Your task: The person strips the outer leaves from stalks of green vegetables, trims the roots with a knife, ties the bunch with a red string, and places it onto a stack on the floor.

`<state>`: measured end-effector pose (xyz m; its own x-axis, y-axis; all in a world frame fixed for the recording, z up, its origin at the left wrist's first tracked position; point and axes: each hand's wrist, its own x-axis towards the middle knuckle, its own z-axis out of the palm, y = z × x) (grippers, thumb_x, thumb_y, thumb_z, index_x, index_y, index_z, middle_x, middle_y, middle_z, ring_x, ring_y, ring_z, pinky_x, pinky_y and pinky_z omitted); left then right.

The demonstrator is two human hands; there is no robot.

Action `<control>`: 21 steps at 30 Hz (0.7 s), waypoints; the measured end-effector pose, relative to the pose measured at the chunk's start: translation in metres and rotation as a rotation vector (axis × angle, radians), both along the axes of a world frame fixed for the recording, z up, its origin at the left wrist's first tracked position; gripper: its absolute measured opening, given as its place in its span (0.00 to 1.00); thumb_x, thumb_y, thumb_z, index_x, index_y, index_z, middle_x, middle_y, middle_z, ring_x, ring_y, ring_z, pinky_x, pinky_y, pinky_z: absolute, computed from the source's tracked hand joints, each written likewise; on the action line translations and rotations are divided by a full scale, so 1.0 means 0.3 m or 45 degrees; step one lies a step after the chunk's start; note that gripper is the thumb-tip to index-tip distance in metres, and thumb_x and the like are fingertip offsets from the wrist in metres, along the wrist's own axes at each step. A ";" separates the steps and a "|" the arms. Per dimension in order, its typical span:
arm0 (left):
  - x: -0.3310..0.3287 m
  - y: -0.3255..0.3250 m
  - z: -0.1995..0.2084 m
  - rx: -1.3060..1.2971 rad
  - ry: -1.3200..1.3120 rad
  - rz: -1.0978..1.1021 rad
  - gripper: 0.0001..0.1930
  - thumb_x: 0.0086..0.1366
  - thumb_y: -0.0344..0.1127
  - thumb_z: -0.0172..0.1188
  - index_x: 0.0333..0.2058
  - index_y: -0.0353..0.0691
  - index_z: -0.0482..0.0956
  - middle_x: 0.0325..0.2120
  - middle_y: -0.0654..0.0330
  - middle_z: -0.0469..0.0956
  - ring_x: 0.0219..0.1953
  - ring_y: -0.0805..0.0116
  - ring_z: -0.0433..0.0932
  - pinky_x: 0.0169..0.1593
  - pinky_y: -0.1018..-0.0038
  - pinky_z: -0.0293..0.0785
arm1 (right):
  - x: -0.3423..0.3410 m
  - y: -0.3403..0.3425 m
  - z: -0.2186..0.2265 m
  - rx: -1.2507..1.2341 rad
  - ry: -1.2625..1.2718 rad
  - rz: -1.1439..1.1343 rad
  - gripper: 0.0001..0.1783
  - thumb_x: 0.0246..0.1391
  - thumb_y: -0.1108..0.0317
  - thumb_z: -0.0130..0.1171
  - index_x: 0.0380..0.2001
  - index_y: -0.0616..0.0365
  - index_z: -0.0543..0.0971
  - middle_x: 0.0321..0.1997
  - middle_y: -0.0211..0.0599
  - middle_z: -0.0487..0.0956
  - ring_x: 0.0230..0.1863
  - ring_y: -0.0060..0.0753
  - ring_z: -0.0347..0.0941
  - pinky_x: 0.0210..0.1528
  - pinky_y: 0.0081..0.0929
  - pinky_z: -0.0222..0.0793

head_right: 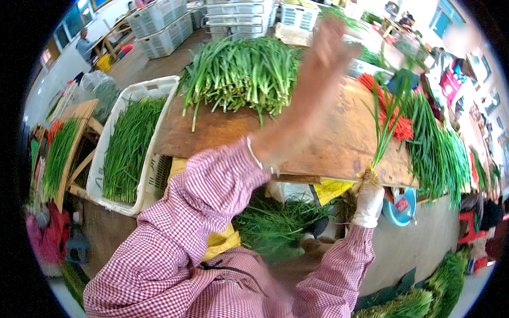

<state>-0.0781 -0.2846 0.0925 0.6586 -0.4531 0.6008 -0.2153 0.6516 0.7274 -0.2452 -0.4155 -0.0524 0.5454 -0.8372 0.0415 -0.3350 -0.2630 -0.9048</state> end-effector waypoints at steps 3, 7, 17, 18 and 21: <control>-0.116 0.063 -0.278 0.388 -0.323 -0.094 0.31 0.58 0.44 0.52 0.54 0.31 0.54 0.54 0.48 0.56 0.58 0.58 0.55 0.59 0.67 0.51 | -0.013 -0.272 -0.259 -1.586 0.947 0.251 0.14 0.52 0.62 0.44 0.42 0.45 0.71 0.19 0.40 0.75 0.17 0.39 0.72 0.18 0.36 0.67; -0.142 0.318 -0.495 0.707 -0.358 -0.377 0.21 0.57 0.35 0.52 0.49 0.37 0.63 0.48 0.53 0.64 0.53 0.61 0.62 0.57 0.66 0.56 | 0.029 -0.267 -0.220 -1.238 1.230 0.270 0.20 0.52 0.49 0.41 0.43 0.43 0.73 0.24 0.44 0.77 0.24 0.44 0.75 0.23 0.42 0.70; 0.147 0.765 -0.327 0.667 0.026 0.293 0.17 0.61 0.36 0.48 0.49 0.42 0.65 0.51 0.59 0.63 0.55 0.67 0.60 0.58 0.68 0.58 | 0.163 0.030 0.090 -1.022 0.688 0.311 0.27 0.48 0.41 0.49 0.36 0.55 0.75 0.28 0.46 0.77 0.30 0.47 0.74 0.31 0.36 0.69; 0.161 0.746 -0.333 0.679 -0.005 0.276 0.17 0.61 0.36 0.48 0.49 0.41 0.65 0.51 0.59 0.63 0.55 0.68 0.60 0.58 0.69 0.58 | 0.244 0.114 0.124 -0.868 0.508 0.317 0.27 0.48 0.42 0.50 0.40 0.55 0.73 0.31 0.45 0.78 0.33 0.45 0.75 0.34 0.34 0.70; 0.231 0.601 -0.321 0.654 -0.181 0.193 0.17 0.60 0.35 0.50 0.48 0.39 0.65 0.51 0.57 0.62 0.56 0.64 0.60 0.57 0.68 0.58 | 0.443 0.153 0.135 -0.495 0.137 0.487 0.36 0.46 0.42 0.52 0.52 0.58 0.64 0.44 0.49 0.73 0.47 0.39 0.70 0.46 0.27 0.64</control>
<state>-0.0088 -0.1044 -0.0038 0.6678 -0.6176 0.4155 -0.3984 0.1750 0.9004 -0.1123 -0.3694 -0.0120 0.8255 -0.5131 0.2352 -0.2352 -0.6916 -0.6829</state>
